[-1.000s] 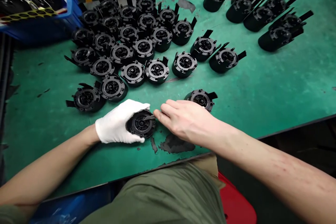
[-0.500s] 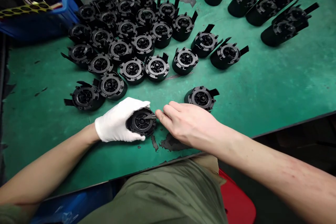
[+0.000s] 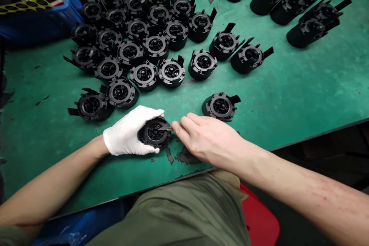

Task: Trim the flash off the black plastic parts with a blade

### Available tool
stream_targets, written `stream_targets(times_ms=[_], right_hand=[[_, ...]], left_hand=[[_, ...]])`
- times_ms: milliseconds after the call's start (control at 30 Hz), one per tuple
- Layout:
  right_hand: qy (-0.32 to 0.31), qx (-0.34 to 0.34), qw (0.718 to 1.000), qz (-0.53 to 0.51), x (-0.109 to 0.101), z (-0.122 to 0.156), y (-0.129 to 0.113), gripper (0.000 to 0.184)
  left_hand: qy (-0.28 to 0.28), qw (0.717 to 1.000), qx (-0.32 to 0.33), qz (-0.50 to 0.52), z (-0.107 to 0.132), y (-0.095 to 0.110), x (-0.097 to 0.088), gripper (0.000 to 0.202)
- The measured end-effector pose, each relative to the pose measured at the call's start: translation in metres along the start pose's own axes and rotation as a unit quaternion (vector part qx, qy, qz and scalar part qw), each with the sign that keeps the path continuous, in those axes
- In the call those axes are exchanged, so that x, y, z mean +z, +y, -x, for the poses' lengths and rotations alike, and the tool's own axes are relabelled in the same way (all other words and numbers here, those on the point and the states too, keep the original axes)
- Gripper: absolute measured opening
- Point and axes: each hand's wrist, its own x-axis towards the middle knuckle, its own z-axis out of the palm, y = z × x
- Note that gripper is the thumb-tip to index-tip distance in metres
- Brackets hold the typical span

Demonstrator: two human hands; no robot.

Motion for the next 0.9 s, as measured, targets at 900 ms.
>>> stream_targets(times_ms=[900], right_hand=[[0.0,0.075,0.997,-0.009,0.0,0.007,-0.033,0.042]], left_hand=[[0.0,1.0,-0.017,-0.01,0.0,0.003,0.001,0.104]])
